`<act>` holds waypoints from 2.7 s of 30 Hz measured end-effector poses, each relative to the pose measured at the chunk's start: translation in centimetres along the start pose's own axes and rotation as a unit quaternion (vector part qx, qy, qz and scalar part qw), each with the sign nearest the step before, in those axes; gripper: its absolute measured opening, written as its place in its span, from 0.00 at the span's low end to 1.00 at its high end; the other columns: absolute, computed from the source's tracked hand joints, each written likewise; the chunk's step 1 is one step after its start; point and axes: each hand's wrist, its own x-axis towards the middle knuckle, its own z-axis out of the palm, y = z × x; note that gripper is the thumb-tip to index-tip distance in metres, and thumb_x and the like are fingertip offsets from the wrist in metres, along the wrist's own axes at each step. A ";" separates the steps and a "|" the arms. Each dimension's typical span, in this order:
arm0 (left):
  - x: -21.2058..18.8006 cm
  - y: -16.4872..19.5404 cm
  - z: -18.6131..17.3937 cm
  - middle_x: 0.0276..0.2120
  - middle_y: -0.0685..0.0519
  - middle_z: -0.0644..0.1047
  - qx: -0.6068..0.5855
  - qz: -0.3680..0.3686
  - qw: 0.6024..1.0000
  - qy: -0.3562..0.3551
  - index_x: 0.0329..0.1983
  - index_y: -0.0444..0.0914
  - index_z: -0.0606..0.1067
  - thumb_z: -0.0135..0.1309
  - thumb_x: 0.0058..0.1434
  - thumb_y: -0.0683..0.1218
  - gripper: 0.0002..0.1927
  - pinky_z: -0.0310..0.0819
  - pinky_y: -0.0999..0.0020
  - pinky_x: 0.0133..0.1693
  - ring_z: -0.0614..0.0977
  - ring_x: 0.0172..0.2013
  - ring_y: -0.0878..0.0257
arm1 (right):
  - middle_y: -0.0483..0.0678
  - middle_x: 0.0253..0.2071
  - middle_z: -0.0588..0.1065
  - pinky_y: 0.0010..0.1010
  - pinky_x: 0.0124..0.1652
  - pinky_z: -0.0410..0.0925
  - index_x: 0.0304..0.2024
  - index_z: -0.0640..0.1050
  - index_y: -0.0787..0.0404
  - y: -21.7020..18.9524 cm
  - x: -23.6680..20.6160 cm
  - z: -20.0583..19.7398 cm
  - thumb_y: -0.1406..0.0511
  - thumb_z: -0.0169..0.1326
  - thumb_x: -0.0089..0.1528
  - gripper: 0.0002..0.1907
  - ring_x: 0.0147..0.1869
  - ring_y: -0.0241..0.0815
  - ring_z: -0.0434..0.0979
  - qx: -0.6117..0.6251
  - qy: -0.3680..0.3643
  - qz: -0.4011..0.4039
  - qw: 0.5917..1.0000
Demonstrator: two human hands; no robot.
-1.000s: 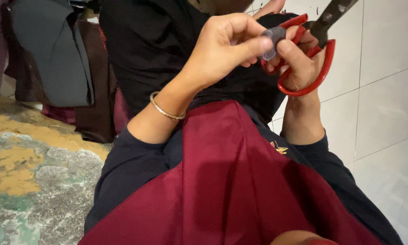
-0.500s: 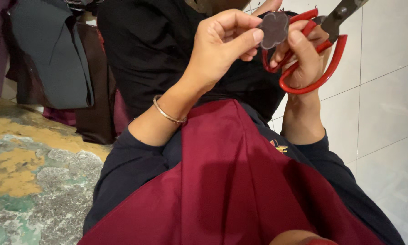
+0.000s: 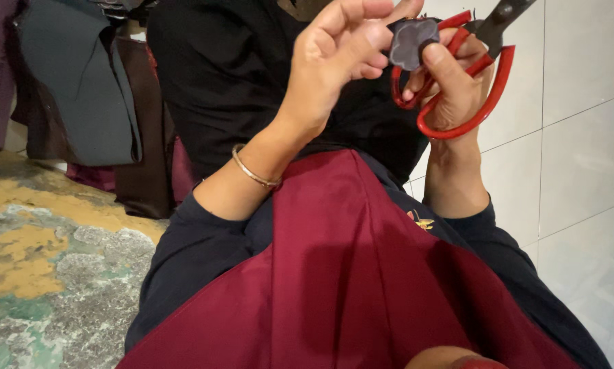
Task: The person sits on the floor and uses red-handled scissors to cut a piece of brown patterned fabric. They hold the fabric with one hand and cut along its edges, occasionally adjusting the fabric's position to continue cutting.
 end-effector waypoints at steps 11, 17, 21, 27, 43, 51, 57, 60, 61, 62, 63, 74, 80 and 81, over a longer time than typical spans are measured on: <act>-0.2 -1.2 0.2 0.40 0.54 0.81 0.110 0.008 0.994 0.020 0.49 0.32 0.76 0.59 0.69 0.35 0.07 0.78 0.74 0.44 0.81 0.40 0.70 | 0.49 0.29 0.74 0.24 0.28 0.66 0.43 0.76 0.69 -0.3 -0.5 -0.1 0.64 0.56 0.72 0.11 0.27 0.37 0.72 0.014 -0.045 -0.004 0.999; -0.5 -1.2 1.1 0.41 0.52 0.81 0.007 0.011 1.000 0.005 0.50 0.30 0.76 0.57 0.73 0.36 0.05 0.78 0.72 0.46 0.81 0.39 0.69 | 0.49 0.28 0.74 0.24 0.27 0.65 0.40 0.74 0.67 -0.5 -0.8 1.0 0.64 0.57 0.70 0.11 0.26 0.38 0.73 -0.027 -0.046 -0.003 0.999; -0.5 -1.3 1.9 0.42 0.50 0.81 -0.064 0.000 0.997 0.041 0.51 0.31 0.75 0.56 0.74 0.40 0.07 0.80 0.68 0.47 0.83 0.41 0.65 | 0.47 0.27 0.73 0.25 0.30 0.66 0.42 0.74 0.66 -0.3 -0.9 1.3 0.61 0.57 0.71 0.14 0.29 0.37 0.73 -0.015 -0.092 -0.012 0.996; -0.4 0.3 1.6 0.40 0.48 0.81 -0.063 -0.011 0.994 0.089 0.50 0.32 0.72 0.55 0.74 0.43 0.09 0.88 0.64 0.45 0.86 0.38 0.62 | 0.39 0.32 0.69 0.17 0.34 0.58 0.48 0.74 0.66 -0.6 -1.2 0.3 0.37 0.59 0.63 0.38 0.33 0.28 0.66 -0.104 -0.138 -0.035 0.984; -0.8 1.0 2.4 0.36 0.50 0.81 0.004 0.038 0.996 0.086 0.51 0.31 0.75 0.59 0.72 0.41 0.10 0.82 0.73 0.39 0.83 0.32 0.70 | 0.43 0.38 0.71 0.21 0.38 0.62 0.58 0.74 0.70 -1.5 -1.4 1.3 0.25 0.50 0.55 0.57 0.36 0.29 0.67 -0.190 -0.206 -0.004 0.960; -0.9 1.1 2.5 0.35 0.50 0.81 0.031 0.065 0.993 0.091 0.51 0.30 0.76 0.59 0.73 0.40 0.08 0.82 0.75 0.36 0.84 0.32 0.69 | 0.48 0.43 0.74 0.23 0.38 0.63 0.60 0.74 0.70 -1.6 -1.1 1.4 0.25 0.49 0.55 0.59 0.38 0.32 0.68 -0.196 -0.219 -0.002 0.956; -0.9 1.0 2.6 0.34 0.51 0.81 0.030 0.067 0.992 0.106 0.49 0.30 0.76 0.59 0.72 0.40 0.08 0.80 0.76 0.33 0.83 0.31 0.70 | 0.49 0.46 0.74 0.23 0.40 0.64 0.60 0.72 0.70 -1.6 -1.0 1.4 0.25 0.48 0.57 0.58 0.41 0.33 0.69 -0.193 -0.241 -0.014 0.951; -0.9 0.9 2.6 0.35 0.50 0.81 0.029 0.072 0.991 0.109 0.49 0.29 0.76 0.60 0.72 0.39 0.08 0.80 0.77 0.33 0.83 0.32 0.70 | 0.48 0.43 0.73 0.21 0.37 0.64 0.61 0.73 0.70 -1.5 -1.0 1.2 0.24 0.46 0.57 0.58 0.37 0.31 0.68 -0.214 -0.237 -0.015 0.948; -0.9 0.9 2.6 0.35 0.50 0.82 0.030 0.076 0.991 0.109 0.49 0.30 0.76 0.60 0.72 0.39 0.07 0.80 0.77 0.33 0.83 0.32 0.70 | 0.47 0.42 0.73 0.21 0.37 0.63 0.60 0.73 0.70 -1.5 -1.1 1.2 0.24 0.47 0.57 0.58 0.37 0.31 0.68 -0.214 -0.234 -0.013 0.948; -0.8 0.9 2.5 0.35 0.50 0.82 0.033 0.079 0.990 0.108 0.49 0.30 0.77 0.60 0.72 0.39 0.07 0.81 0.76 0.35 0.84 0.32 0.70 | 0.47 0.41 0.72 0.22 0.37 0.63 0.59 0.73 0.70 -1.4 -1.1 1.1 0.24 0.47 0.56 0.58 0.37 0.32 0.68 -0.214 -0.231 -0.013 0.949; -0.8 0.9 2.4 0.36 0.50 0.82 0.036 0.082 0.990 0.107 0.49 0.30 0.77 0.60 0.72 0.39 0.07 0.82 0.76 0.36 0.84 0.33 0.69 | 0.46 0.40 0.72 0.23 0.37 0.63 0.58 0.73 0.70 -1.3 -1.1 1.0 0.24 0.47 0.56 0.57 0.37 0.32 0.67 -0.215 -0.228 -0.011 0.950; -0.9 1.1 2.3 0.36 0.51 0.82 0.054 0.077 0.989 0.112 0.48 0.30 0.78 0.60 0.71 0.39 0.07 0.84 0.76 0.39 0.84 0.34 0.71 | 0.41 0.30 0.68 0.21 0.33 0.62 0.41 0.72 0.65 -1.3 -1.0 0.8 0.23 0.46 0.53 0.52 0.32 0.30 0.67 -0.219 -0.215 0.013 0.952; -0.9 1.5 2.2 0.37 0.52 0.82 0.068 0.064 0.990 0.109 0.47 0.30 0.78 0.61 0.70 0.40 0.07 0.84 0.74 0.41 0.83 0.35 0.71 | 0.39 0.28 0.66 0.20 0.31 0.60 0.36 0.71 0.62 -1.8 -0.9 0.3 0.23 0.48 0.51 0.49 0.31 0.29 0.66 -0.215 -0.219 0.027 0.951; -0.9 1.7 2.2 0.35 0.53 0.82 0.065 0.063 0.990 0.107 0.47 0.30 0.78 0.62 0.70 0.40 0.07 0.84 0.74 0.42 0.83 0.34 0.71 | 0.39 0.28 0.65 0.20 0.32 0.59 0.36 0.71 0.62 -1.9 -1.0 0.3 0.23 0.48 0.52 0.48 0.31 0.29 0.65 -0.211 -0.222 0.030 0.951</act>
